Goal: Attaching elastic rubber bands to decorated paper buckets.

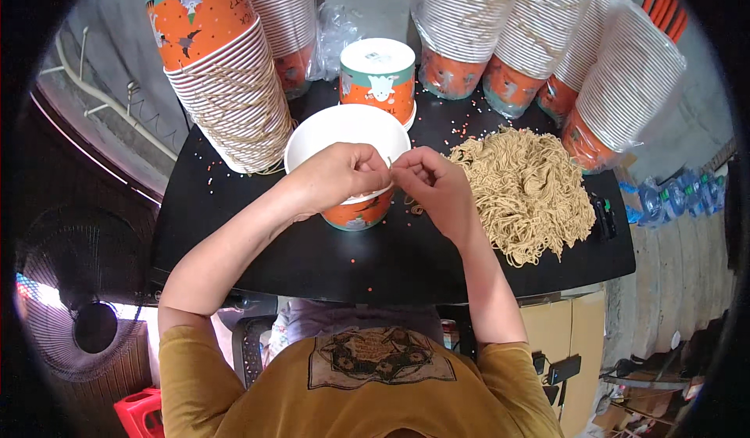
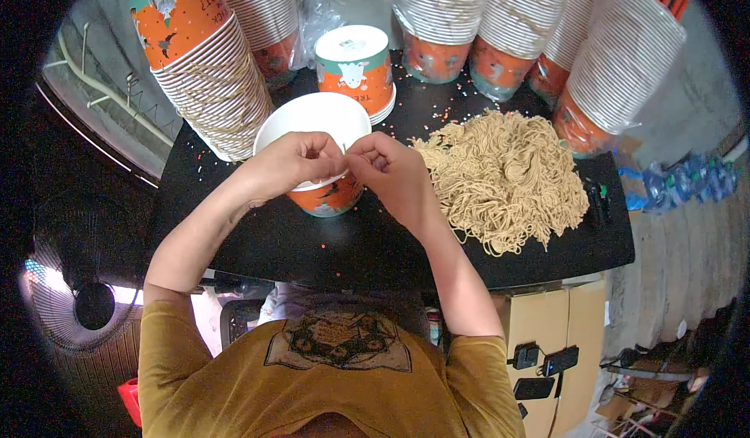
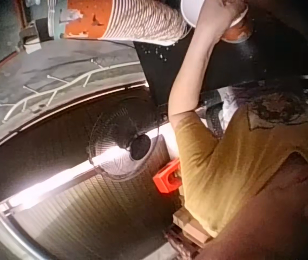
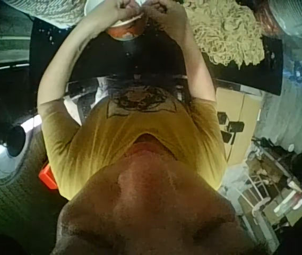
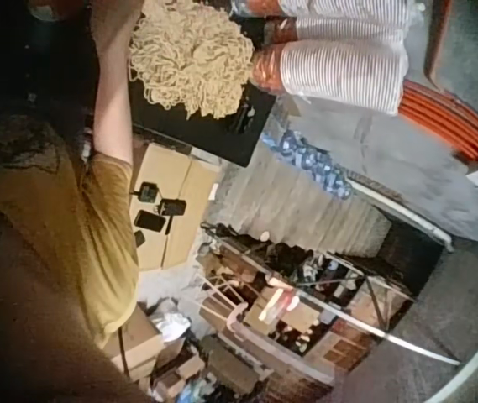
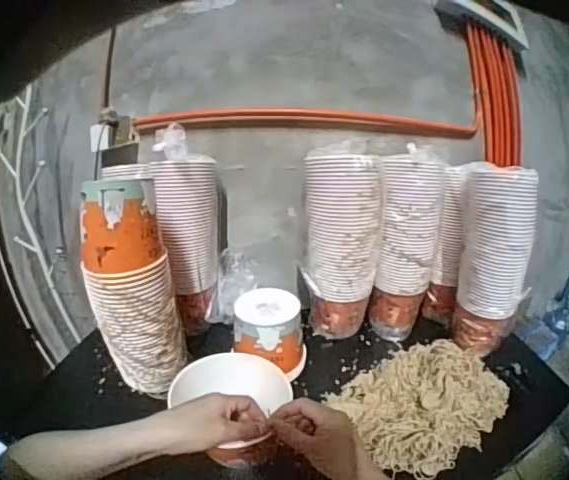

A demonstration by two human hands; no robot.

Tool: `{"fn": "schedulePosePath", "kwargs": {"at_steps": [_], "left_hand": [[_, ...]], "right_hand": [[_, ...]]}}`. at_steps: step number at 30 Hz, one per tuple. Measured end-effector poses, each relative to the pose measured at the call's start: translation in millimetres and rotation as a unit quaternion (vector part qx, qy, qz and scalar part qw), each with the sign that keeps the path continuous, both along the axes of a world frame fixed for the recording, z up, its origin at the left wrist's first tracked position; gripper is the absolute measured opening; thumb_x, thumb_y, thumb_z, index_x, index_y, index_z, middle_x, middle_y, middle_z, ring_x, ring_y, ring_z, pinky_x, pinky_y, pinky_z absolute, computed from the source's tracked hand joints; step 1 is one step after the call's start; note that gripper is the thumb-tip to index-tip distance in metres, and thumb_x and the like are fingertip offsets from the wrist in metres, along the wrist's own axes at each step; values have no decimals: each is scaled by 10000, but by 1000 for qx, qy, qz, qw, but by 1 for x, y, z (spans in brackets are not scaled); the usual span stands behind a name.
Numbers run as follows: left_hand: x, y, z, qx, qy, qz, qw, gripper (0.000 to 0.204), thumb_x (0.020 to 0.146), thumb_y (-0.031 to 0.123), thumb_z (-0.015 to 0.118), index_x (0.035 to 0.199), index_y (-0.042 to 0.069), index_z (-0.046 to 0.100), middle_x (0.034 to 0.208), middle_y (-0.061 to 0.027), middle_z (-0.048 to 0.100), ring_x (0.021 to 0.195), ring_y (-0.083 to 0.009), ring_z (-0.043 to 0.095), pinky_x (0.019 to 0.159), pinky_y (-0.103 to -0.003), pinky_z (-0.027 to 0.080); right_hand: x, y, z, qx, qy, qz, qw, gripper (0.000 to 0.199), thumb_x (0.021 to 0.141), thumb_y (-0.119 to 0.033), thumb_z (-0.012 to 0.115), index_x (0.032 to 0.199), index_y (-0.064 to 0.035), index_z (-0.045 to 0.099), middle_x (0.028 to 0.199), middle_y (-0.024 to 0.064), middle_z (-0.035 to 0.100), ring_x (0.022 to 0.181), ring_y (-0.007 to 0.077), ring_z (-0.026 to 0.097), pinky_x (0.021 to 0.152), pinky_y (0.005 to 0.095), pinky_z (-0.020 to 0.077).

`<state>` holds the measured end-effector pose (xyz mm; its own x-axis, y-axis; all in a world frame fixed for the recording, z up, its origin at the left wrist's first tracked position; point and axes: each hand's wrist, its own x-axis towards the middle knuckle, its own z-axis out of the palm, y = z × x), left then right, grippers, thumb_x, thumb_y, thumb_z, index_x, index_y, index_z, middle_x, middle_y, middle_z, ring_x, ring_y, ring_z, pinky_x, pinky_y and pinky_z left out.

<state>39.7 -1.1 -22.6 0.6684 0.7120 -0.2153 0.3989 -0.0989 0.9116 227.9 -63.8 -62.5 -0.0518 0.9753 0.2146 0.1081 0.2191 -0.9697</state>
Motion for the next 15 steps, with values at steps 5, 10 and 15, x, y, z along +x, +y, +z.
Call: {"fn": "schedulePosePath", "kwargs": {"at_steps": [5,10,15], "left_hand": [[3,-2,-1,23,-17,5,1000,110,914,113,637,924,7,613,796,27,593,754,-47,532,714,-206,442],[4,-5,2,53,-7,1,999,104,923,115,611,925,11,604,797,29,571,769,-47,507,721,-212,429],[3,-8,4,63,-14,19,998,95,925,110,593,933,15,602,795,28,559,780,-49,485,728,-220,418]], "right_hand": [[-1,1,-5,-13,26,-11,1000,78,916,-79,639,965,-19,636,807,-35,617,722,25,535,640,188,441],[2,1,-7,-21,28,9,999,91,914,-67,640,996,-30,631,800,-46,596,710,17,514,624,187,428],[-1,-2,-2,-20,0,12,1000,103,907,-54,648,1005,-32,626,797,-56,584,699,12,505,615,178,421]]}}
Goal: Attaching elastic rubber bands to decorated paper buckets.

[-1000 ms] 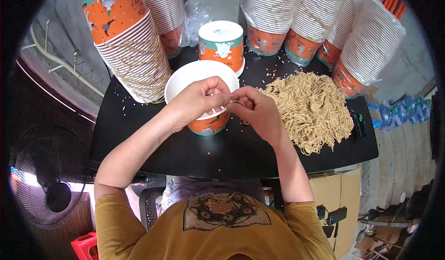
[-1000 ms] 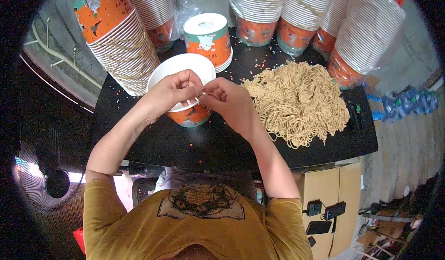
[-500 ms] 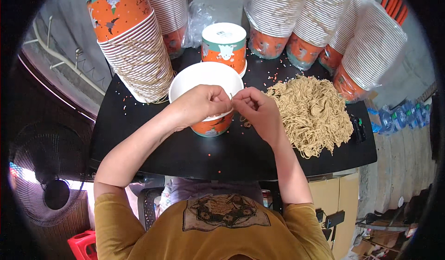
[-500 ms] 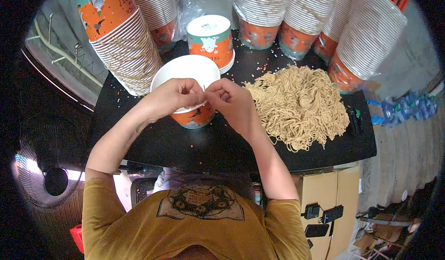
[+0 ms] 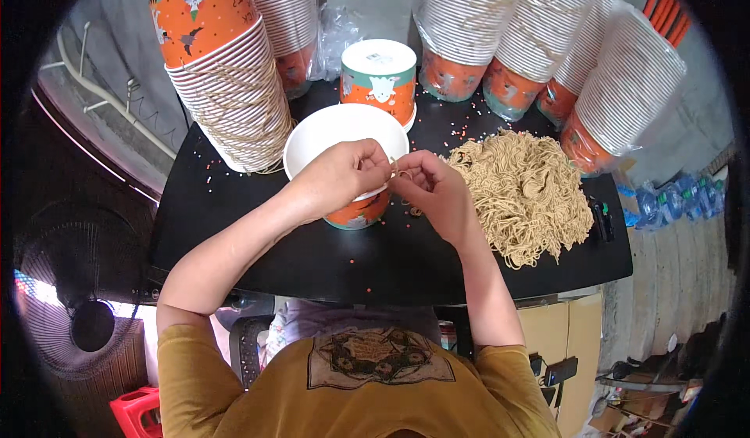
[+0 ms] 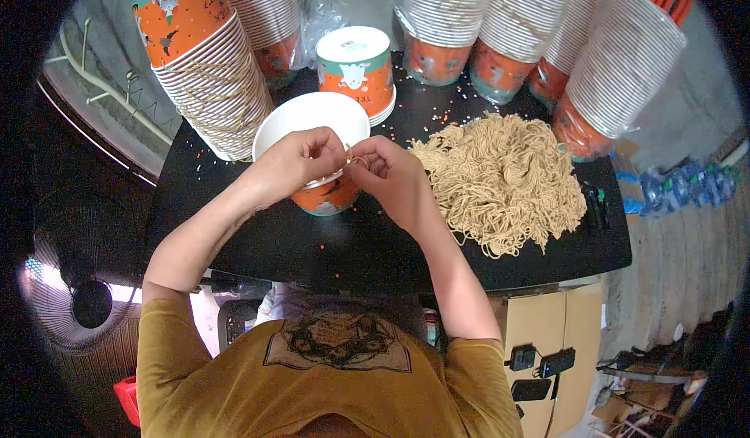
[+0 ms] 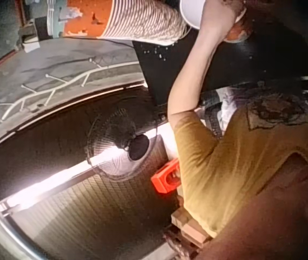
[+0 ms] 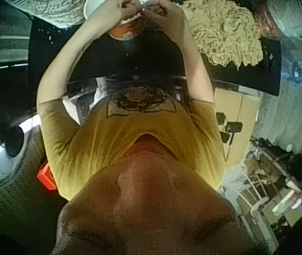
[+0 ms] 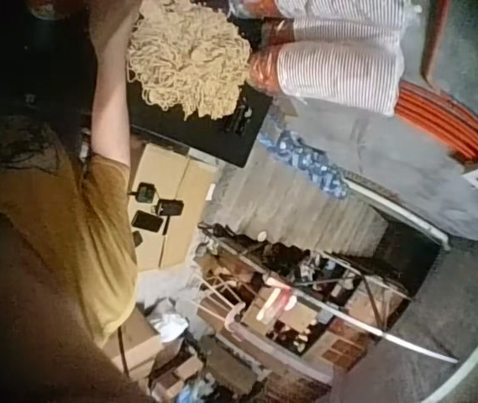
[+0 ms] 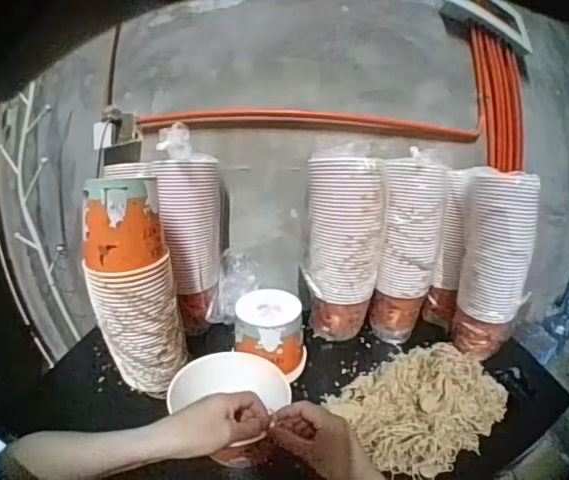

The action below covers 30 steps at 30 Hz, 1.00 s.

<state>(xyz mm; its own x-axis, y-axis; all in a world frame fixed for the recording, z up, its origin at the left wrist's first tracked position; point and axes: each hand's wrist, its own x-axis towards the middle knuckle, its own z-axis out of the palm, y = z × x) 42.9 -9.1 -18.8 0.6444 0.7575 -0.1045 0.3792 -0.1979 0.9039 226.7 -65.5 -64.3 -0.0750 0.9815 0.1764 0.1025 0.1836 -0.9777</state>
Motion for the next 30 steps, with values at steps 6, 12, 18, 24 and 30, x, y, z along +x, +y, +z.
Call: {"fn": "schedulePosePath", "kwargs": {"at_steps": [6,12,18,24,30], "left_hand": [[-2,-2,2,105,47,2,993,97,899,102,606,892,10,575,764,7,542,744,-75,489,693,-256,438],[-1,-8,5,234,80,7,969,102,849,79,615,850,2,547,749,-89,555,695,-164,546,672,-323,461],[-1,-7,0,306,62,10,950,102,827,72,621,850,3,550,790,-133,582,718,-270,598,673,-356,473],[0,-8,0,322,58,20,945,98,826,107,608,827,20,561,818,-130,583,776,-335,619,693,-428,477],[2,-9,1,338,82,11,938,100,823,106,604,830,17,557,835,-133,583,802,-339,617,705,-438,483]], "right_hand": [[-2,1,-2,14,-2,-19,1000,91,904,-61,646,985,-30,617,776,-60,572,682,9,493,603,173,412],[-3,4,-10,12,-8,-26,1000,78,905,-78,639,956,-32,601,747,-63,544,658,11,460,576,183,386],[-4,1,-3,-10,18,-12,1000,103,902,-106,660,951,-33,608,724,-64,531,643,14,443,569,191,378],[-3,1,0,-18,4,-24,1000,111,900,-128,671,916,-31,618,686,-68,518,631,13,431,558,196,360],[-3,2,-4,4,17,-29,999,94,904,-117,660,912,-33,617,682,-78,500,624,11,416,545,194,345]]}}
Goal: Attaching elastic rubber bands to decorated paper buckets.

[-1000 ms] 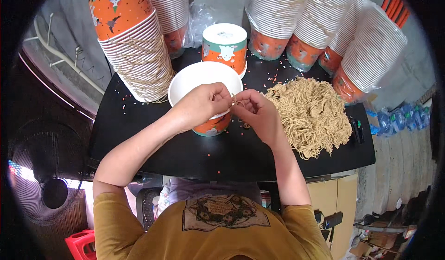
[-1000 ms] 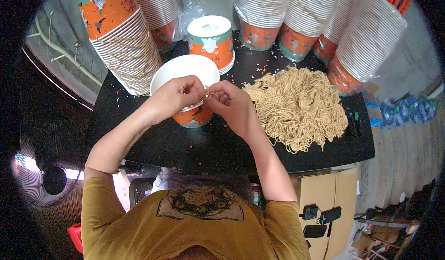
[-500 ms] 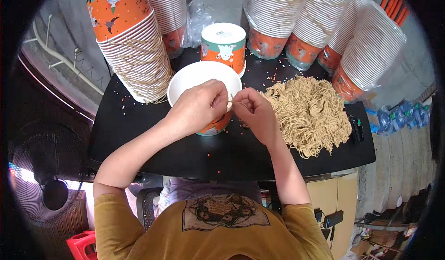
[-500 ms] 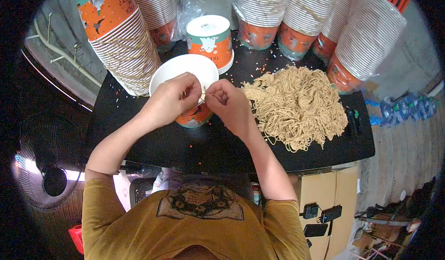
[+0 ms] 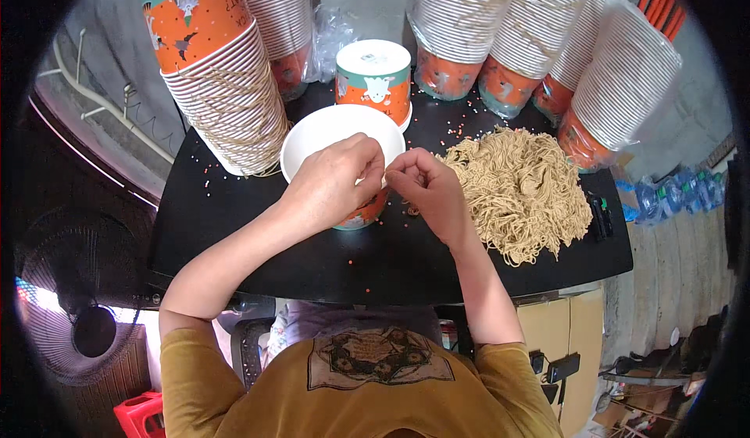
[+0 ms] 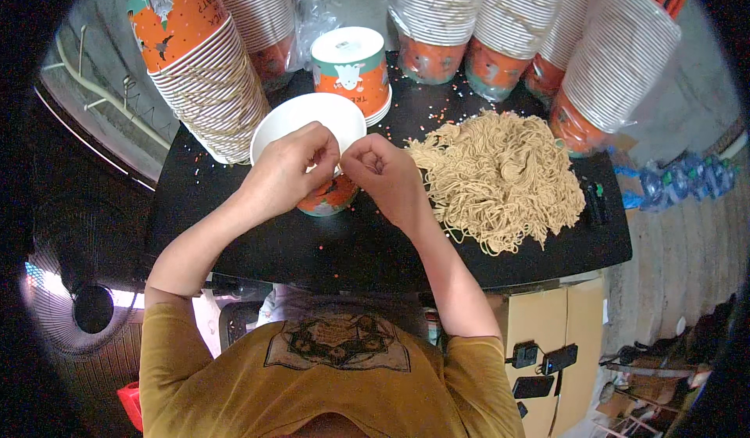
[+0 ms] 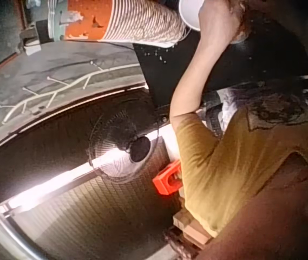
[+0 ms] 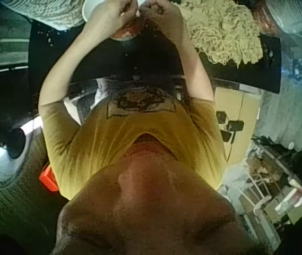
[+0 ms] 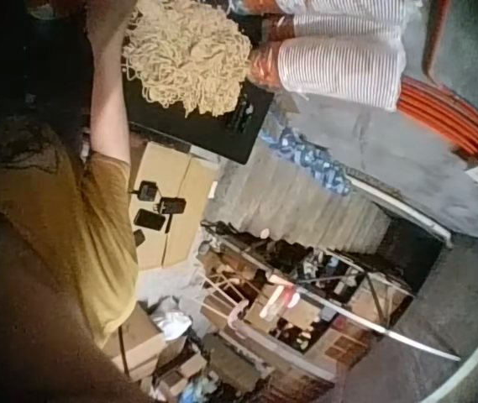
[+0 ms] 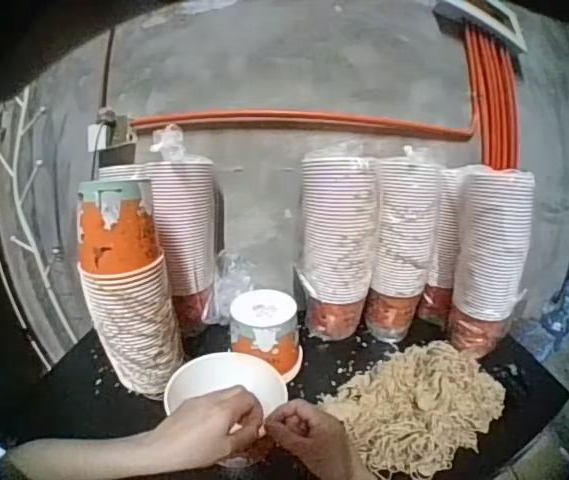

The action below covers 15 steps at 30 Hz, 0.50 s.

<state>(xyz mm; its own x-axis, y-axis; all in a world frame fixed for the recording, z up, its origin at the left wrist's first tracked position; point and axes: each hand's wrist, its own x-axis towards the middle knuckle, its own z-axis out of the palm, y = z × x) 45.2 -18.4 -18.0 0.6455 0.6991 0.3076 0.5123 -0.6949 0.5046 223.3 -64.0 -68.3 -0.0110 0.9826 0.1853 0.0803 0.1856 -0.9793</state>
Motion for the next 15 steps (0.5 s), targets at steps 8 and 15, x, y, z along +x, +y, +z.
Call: {"fn": "schedulePosePath", "kwargs": {"at_steps": [8,15], "left_hand": [[-1,0,-3,28,-8,-4,1000,89,807,84,595,839,16,547,831,-135,571,819,-338,608,706,-442,479],[-2,0,-3,13,-11,11,1000,103,825,57,615,870,-5,547,834,-138,587,758,-274,629,689,-372,496]], "right_hand": [[1,1,-3,36,-61,-23,997,57,866,-59,644,884,-35,595,641,-59,448,591,29,397,525,214,340],[-2,-2,-2,121,-162,-70,977,106,831,-43,649,906,-32,576,618,17,459,555,85,445,517,258,379]]}}
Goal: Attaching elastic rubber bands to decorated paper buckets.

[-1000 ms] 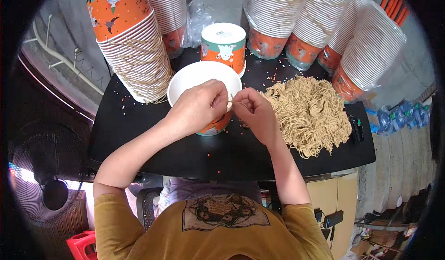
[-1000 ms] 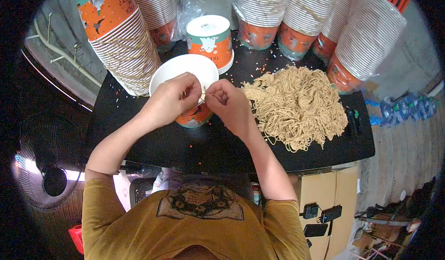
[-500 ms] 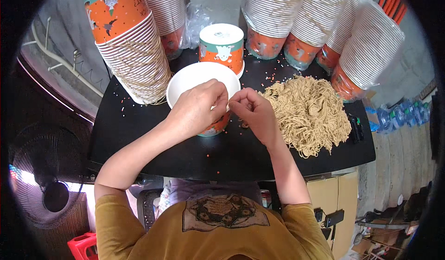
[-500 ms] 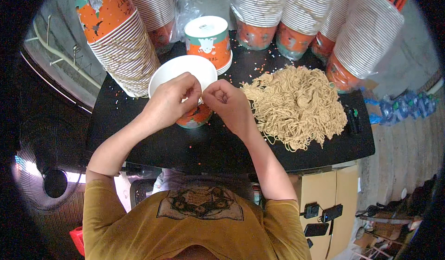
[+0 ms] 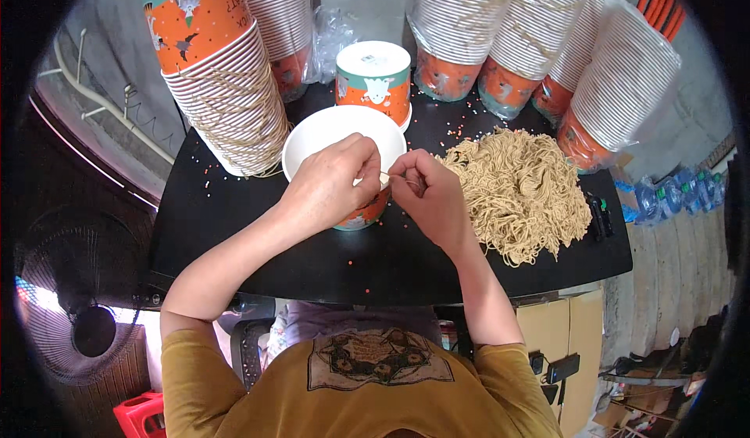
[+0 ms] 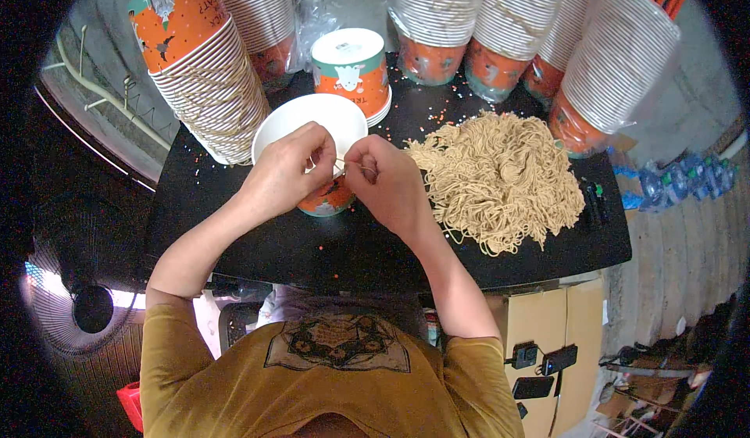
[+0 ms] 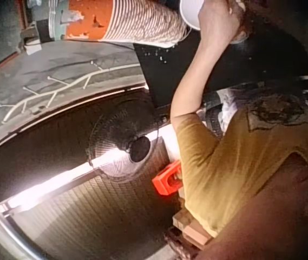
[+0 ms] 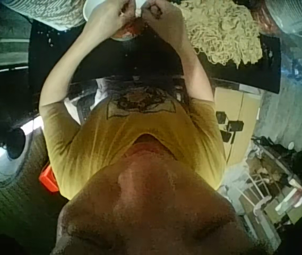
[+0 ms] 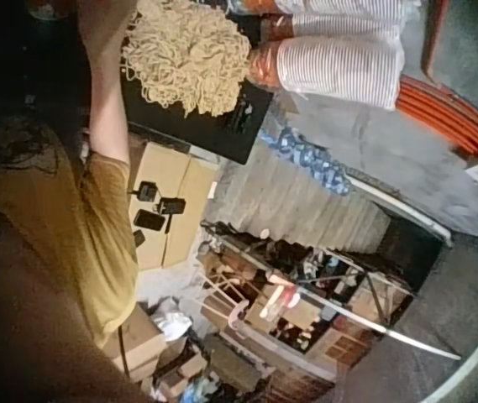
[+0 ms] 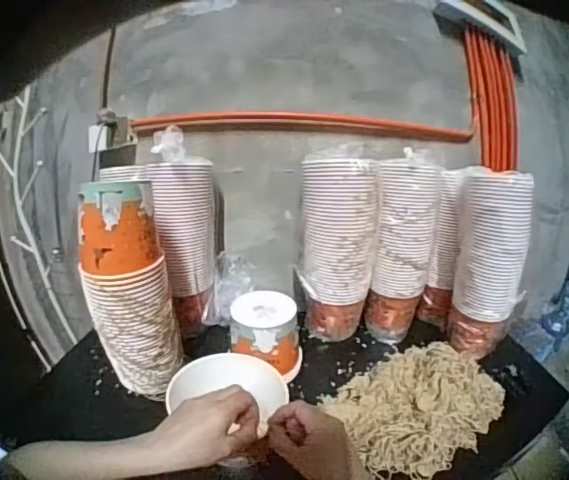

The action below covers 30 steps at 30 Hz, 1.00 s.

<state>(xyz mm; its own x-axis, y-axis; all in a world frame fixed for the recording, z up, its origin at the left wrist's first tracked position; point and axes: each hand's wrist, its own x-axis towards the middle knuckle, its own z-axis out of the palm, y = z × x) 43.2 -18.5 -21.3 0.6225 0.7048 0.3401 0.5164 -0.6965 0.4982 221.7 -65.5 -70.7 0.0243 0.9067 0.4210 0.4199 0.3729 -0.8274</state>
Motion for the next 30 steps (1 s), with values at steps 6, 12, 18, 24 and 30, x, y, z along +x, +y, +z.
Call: {"fn": "schedulePosePath", "kwargs": {"at_steps": [6,12,18,24,30], "left_hand": [[-3,1,0,-31,-9,-7,999,110,848,74,610,884,-7,545,829,-143,601,734,-255,627,677,-355,494],[-1,1,3,-149,-16,-10,989,135,906,112,582,983,0,582,813,-107,627,743,-175,615,698,-327,499],[2,2,6,-180,24,-50,982,206,920,135,573,1091,25,603,820,-96,632,753,-159,607,723,-316,502],[8,5,1,-146,15,-25,989,187,925,145,572,1070,29,598,842,-75,620,772,-145,604,731,-312,507],[9,9,3,-212,-6,-45,976,149,915,146,590,1027,48,600,870,-43,622,789,-133,560,735,-287,482]], "right_hand": [[1,-11,11,-31,11,11,999,180,831,-33,656,980,-37,554,651,26,502,581,92,491,552,257,428],[2,-14,7,-38,30,6,999,160,842,-21,651,970,-28,555,698,19,528,620,87,506,578,247,444],[3,-13,2,-48,41,1,998,145,844,-8,646,961,-23,560,716,12,547,641,77,508,591,241,451],[3,-13,-1,-68,67,-1,995,129,863,-9,637,966,-26,562,722,3,541,653,63,500,583,228,438],[5,-4,-14,-40,150,45,987,91,907,-31,628,975,-37,568,760,-45,539,667,31,471,590,194,404]]}}
